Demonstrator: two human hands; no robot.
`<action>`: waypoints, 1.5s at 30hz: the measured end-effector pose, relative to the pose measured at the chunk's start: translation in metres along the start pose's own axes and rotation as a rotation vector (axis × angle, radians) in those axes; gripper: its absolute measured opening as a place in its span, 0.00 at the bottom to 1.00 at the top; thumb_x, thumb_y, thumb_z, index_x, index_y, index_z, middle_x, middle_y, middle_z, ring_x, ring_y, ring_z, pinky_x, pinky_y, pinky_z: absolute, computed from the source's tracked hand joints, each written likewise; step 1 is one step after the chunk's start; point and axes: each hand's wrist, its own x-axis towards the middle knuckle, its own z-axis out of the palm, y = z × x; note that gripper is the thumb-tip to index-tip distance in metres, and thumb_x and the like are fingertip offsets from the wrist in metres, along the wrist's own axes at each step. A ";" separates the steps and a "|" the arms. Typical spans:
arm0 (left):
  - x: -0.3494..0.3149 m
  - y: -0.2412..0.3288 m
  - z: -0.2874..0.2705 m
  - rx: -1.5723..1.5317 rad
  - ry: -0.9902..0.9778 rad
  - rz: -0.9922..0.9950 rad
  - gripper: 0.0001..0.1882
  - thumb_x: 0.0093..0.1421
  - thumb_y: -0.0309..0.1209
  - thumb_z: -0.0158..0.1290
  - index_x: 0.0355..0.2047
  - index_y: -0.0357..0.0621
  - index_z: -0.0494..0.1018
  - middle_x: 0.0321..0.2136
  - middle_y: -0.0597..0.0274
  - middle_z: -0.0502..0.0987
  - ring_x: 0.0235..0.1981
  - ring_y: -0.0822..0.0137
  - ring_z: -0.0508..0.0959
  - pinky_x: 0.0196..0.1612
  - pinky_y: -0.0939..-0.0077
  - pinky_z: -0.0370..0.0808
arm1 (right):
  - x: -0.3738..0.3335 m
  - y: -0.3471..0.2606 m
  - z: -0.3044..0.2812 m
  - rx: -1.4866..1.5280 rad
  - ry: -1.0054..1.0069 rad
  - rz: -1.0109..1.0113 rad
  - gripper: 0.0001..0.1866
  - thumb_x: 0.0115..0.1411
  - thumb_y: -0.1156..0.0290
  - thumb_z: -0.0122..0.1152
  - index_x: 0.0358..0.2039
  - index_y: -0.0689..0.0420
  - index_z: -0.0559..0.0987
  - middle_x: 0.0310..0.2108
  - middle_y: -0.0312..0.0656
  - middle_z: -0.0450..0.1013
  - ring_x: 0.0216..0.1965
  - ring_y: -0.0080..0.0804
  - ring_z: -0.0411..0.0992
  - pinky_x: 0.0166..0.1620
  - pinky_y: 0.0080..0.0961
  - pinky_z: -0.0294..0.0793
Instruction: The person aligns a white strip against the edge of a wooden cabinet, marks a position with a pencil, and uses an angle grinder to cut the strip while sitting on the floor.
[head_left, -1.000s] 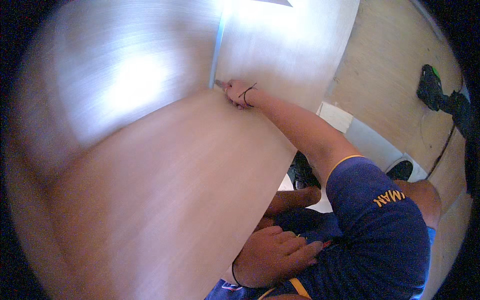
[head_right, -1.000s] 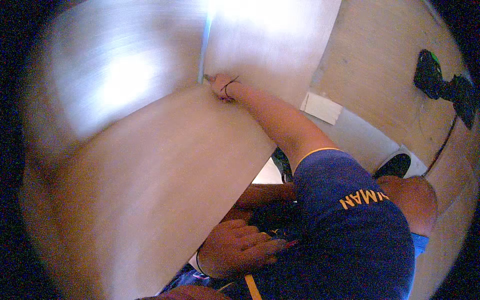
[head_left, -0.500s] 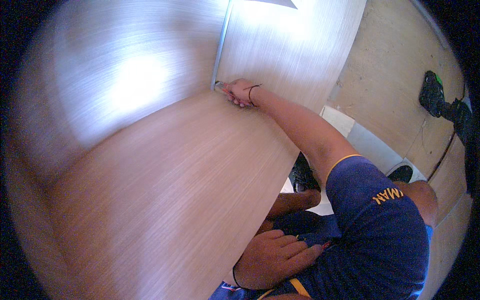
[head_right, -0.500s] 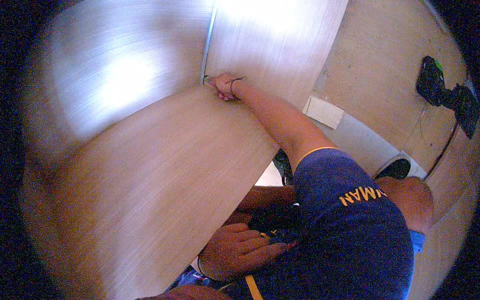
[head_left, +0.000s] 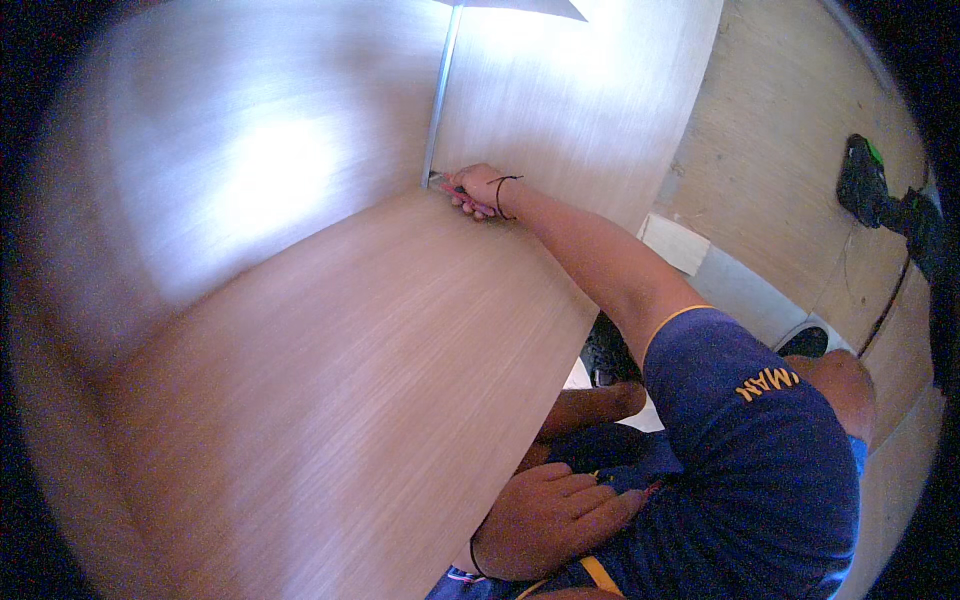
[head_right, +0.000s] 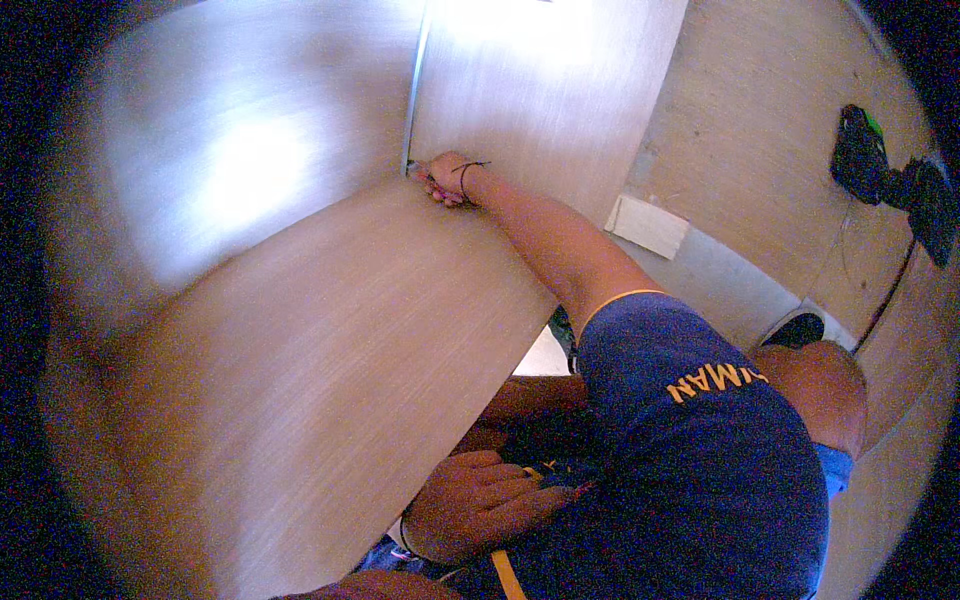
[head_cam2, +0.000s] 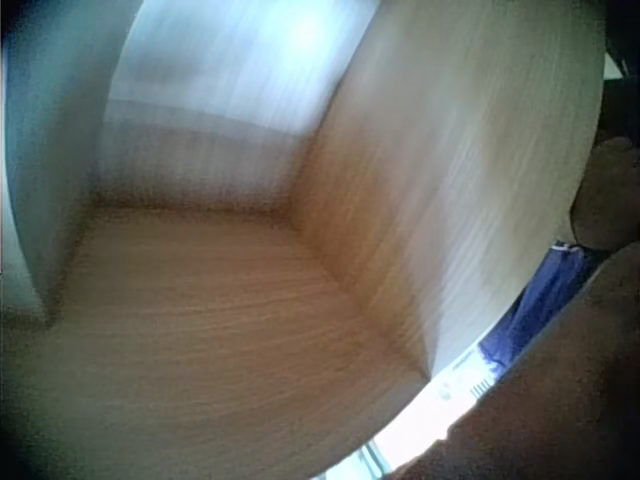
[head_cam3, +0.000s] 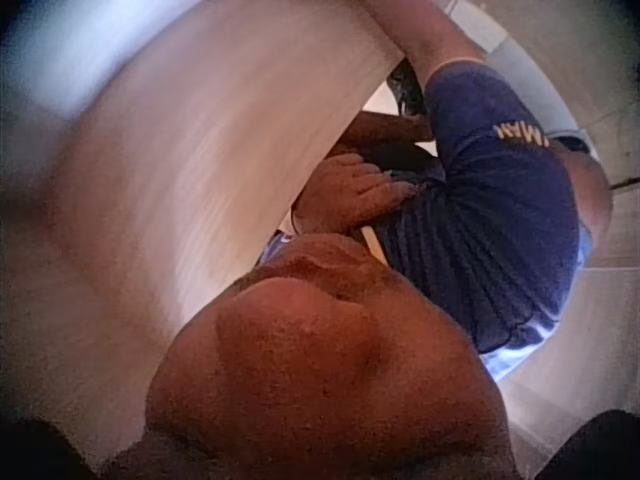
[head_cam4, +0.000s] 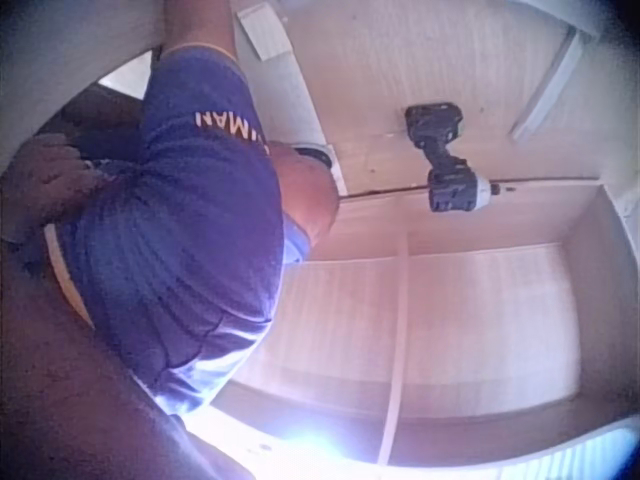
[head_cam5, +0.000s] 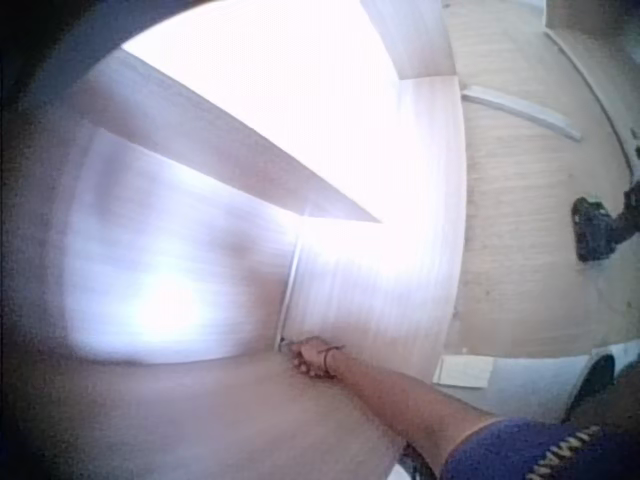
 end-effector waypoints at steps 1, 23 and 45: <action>0.001 0.001 -0.002 -0.006 -0.015 0.002 0.22 0.53 0.33 0.45 0.49 0.44 0.67 0.26 0.65 0.74 0.28 0.68 0.75 0.29 0.74 0.68 | 0.006 0.003 -0.001 0.019 -0.001 -0.002 0.19 0.61 0.54 0.44 0.22 0.54 0.72 0.12 0.38 0.67 0.09 0.29 0.62 0.11 0.29 0.60; 0.007 -0.001 -0.006 0.038 -0.164 -0.089 0.24 0.52 0.30 0.46 0.51 0.46 0.67 0.23 0.65 0.71 0.25 0.67 0.73 0.28 0.72 0.68 | 0.089 -0.020 -0.022 -0.649 0.215 -0.247 0.14 0.53 0.68 0.47 0.27 0.65 0.78 0.28 0.50 0.76 0.29 0.42 0.76 0.32 0.39 0.75; 0.017 0.001 -0.028 -0.192 -0.406 -0.264 0.15 0.55 0.30 0.46 0.42 0.47 0.73 0.20 0.56 0.74 0.25 0.58 0.77 0.28 0.61 0.74 | 0.076 -0.065 0.028 -0.864 0.688 -0.317 0.18 0.50 0.54 0.58 0.26 0.59 0.81 0.30 0.48 0.76 0.37 0.42 0.75 0.38 0.34 0.75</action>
